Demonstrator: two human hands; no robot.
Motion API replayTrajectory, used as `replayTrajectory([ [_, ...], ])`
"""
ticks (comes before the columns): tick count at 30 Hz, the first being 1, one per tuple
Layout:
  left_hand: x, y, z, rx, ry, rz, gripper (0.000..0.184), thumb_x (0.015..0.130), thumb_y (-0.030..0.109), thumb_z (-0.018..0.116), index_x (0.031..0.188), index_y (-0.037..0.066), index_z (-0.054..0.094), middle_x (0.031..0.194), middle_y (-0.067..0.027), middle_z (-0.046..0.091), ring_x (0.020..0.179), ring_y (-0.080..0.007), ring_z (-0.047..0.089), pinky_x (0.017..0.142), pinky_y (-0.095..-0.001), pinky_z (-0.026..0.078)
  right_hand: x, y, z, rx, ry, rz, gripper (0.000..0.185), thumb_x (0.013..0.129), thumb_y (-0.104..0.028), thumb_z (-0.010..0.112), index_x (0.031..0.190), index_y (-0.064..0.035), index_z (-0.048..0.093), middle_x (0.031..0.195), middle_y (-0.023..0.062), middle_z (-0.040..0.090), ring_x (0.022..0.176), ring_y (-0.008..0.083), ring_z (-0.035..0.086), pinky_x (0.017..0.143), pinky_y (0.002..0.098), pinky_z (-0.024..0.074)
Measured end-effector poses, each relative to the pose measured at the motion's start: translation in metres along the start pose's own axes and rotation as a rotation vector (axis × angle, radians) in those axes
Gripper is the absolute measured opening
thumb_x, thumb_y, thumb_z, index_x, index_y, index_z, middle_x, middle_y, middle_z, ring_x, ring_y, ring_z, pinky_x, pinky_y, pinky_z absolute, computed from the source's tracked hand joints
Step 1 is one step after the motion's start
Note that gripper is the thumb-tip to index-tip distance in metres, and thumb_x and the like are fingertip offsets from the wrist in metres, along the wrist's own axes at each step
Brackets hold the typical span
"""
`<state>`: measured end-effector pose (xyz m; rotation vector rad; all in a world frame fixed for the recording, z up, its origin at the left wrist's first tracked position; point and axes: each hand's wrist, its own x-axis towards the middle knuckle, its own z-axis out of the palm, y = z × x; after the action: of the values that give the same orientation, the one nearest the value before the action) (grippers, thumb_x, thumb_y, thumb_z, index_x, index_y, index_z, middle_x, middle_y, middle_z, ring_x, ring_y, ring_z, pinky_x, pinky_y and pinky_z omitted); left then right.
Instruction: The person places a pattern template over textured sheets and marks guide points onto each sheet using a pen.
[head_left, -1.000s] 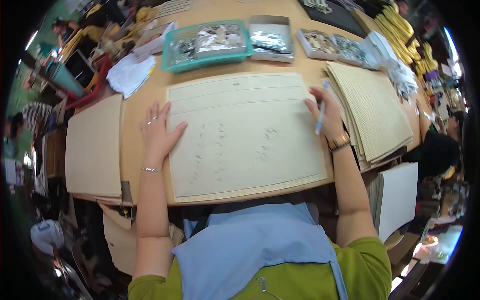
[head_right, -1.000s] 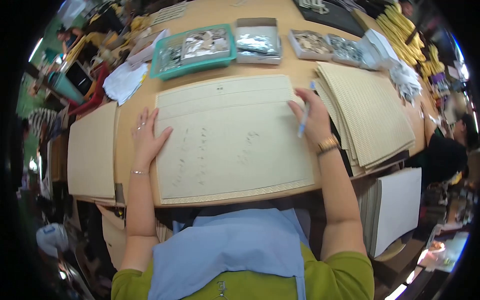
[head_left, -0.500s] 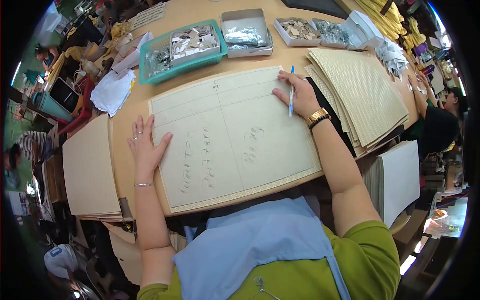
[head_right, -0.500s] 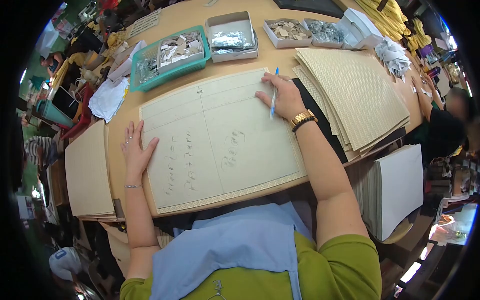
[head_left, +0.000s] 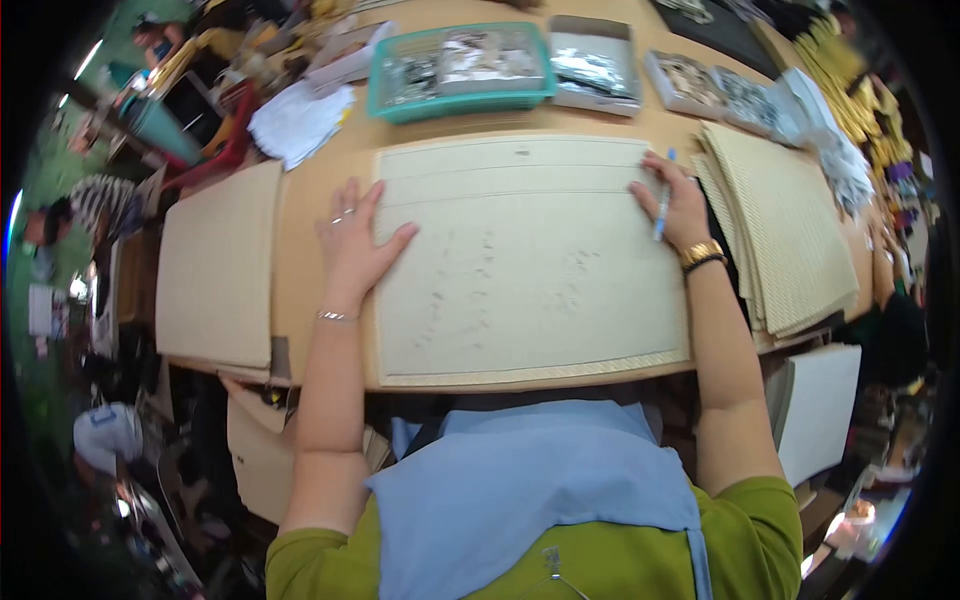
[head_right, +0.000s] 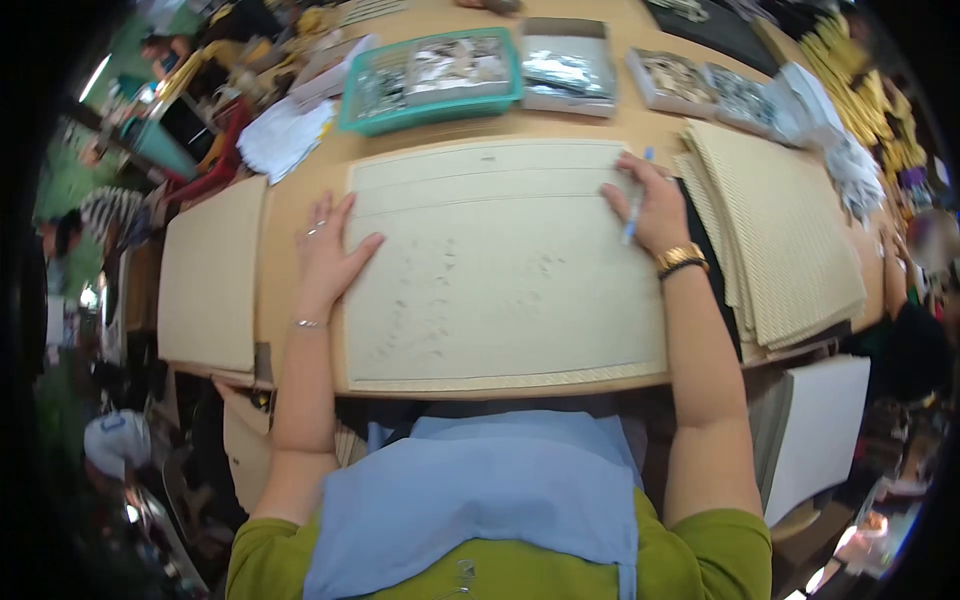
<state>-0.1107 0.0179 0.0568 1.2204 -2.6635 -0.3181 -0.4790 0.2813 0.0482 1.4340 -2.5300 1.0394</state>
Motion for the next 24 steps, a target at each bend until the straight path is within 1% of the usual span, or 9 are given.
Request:
replayTrajectory([
  [2, -0.001, 0.005, -0.002, 0.003, 0.007, 0.004, 0.079, 0.079, 0.059, 0.068, 0.144, 0.02, 0.045, 0.156, -0.0197, 0.027, 0.146, -0.0386, 0.021, 0.11, -0.069, 0.014, 0.0, 0.008, 0.004, 0.004, 0.014, -0.038, 0.043, 0.078, -0.029, 0.079, 0.114, -0.0092, 0.064, 0.119, 0.0084, 0.067, 0.102, 0.025, 0.06, 0.094, 0.0361, 0.0482],
  [5, 0.0, 0.003, -0.001, -0.039, -0.005, -0.015, 0.086, 0.076, 0.067, 0.065, 0.145, 0.021, 0.044, 0.157, -0.019, 0.027, 0.147, -0.0386, 0.018, 0.111, -0.0685, 0.011, 0.001, 0.007, 0.004, 0.053, 0.025, -0.04, 0.041, 0.078, -0.023, 0.08, 0.114, -0.0093, 0.064, 0.125, 0.0097, 0.065, 0.105, 0.0242, 0.059, 0.095, 0.0353, 0.048],
  [8, -0.001, 0.002, 0.0, -0.05, 0.009, -0.013, 0.085, 0.076, 0.067, 0.066, 0.144, 0.02, 0.045, 0.157, -0.019, 0.027, 0.147, -0.0387, 0.018, 0.111, -0.0686, 0.01, 0.001, 0.007, 0.005, 0.055, 0.027, -0.03, 0.041, 0.078, -0.022, 0.08, 0.114, -0.0091, 0.064, 0.125, 0.0096, 0.065, 0.105, 0.0243, 0.059, 0.096, 0.035, 0.048],
  [11, 0.001, 0.001, 0.003, -0.012, -0.01, -0.013, 0.088, 0.076, 0.067, 0.065, 0.147, 0.021, 0.041, 0.158, -0.0185, 0.025, 0.147, -0.0383, 0.016, 0.111, -0.0689, 0.01, 0.0, 0.005, 0.004, 0.07, 0.029, -0.03, 0.041, 0.078, -0.023, 0.08, 0.114, -0.009, 0.064, 0.125, 0.0095, 0.065, 0.106, 0.0246, 0.06, 0.095, 0.0351, 0.0483],
  [14, 0.002, 0.0, 0.01, -0.03, 0.066, -0.006, 0.087, 0.078, 0.062, 0.068, 0.148, 0.022, 0.038, 0.158, -0.0191, 0.023, 0.146, -0.0397, 0.018, 0.109, -0.0699, 0.014, 0.0, 0.004, 0.002, 0.046, 0.01, -0.023, 0.041, 0.078, -0.024, 0.079, 0.114, -0.0091, 0.064, 0.124, 0.0091, 0.065, 0.105, 0.0247, 0.06, 0.094, 0.0354, 0.0489],
  [17, 0.004, 0.02, 0.002, -0.063, 0.082, 0.133, 0.087, 0.079, 0.063, 0.066, 0.15, 0.023, 0.034, 0.159, -0.0184, 0.021, 0.147, -0.0394, 0.016, 0.11, -0.0694, 0.014, 0.001, 0.005, 0.002, 0.015, 0.015, -0.033, 0.041, 0.078, -0.026, 0.079, 0.113, -0.0094, 0.064, 0.123, 0.0089, 0.066, 0.101, 0.0249, 0.06, 0.093, 0.0354, 0.0495],
  [20, 0.011, 0.057, 0.002, -0.005, -0.027, 0.298, 0.088, 0.08, 0.068, 0.06, 0.151, 0.024, 0.034, 0.158, -0.0206, 0.02, 0.147, -0.0396, 0.014, 0.113, -0.0656, 0.011, 0.0, 0.004, 0.003, 0.0, 0.012, -0.026, 0.041, 0.078, -0.028, 0.079, 0.112, -0.0095, 0.064, 0.122, 0.0082, 0.066, 0.099, 0.0251, 0.06, 0.092, 0.0356, 0.0497],
  [23, 0.019, 0.087, 0.011, -0.041, -0.07, 0.406, 0.085, 0.08, 0.07, 0.059, 0.149, 0.025, 0.037, 0.158, -0.0185, 0.021, 0.147, -0.0396, 0.014, 0.111, -0.0696, 0.012, 0.0, 0.002, 0.003, -0.007, 0.022, -0.015, 0.041, 0.078, -0.029, 0.079, 0.111, -0.0096, 0.064, 0.12, 0.0073, 0.067, 0.102, 0.0255, 0.06, 0.093, 0.036, 0.0494],
  [24, 0.02, 0.094, 0.012, -0.017, -0.106, 0.401, 0.086, 0.079, 0.071, 0.058, 0.149, 0.025, 0.037, 0.158, -0.0182, 0.021, 0.147, -0.0395, 0.014, 0.111, -0.0696, 0.012, -0.001, 0.005, 0.005, -0.009, 0.027, -0.029, 0.041, 0.078, -0.029, 0.079, 0.111, -0.0095, 0.064, 0.12, 0.0077, 0.067, 0.103, 0.0258, 0.061, 0.093, 0.0359, 0.0492],
])
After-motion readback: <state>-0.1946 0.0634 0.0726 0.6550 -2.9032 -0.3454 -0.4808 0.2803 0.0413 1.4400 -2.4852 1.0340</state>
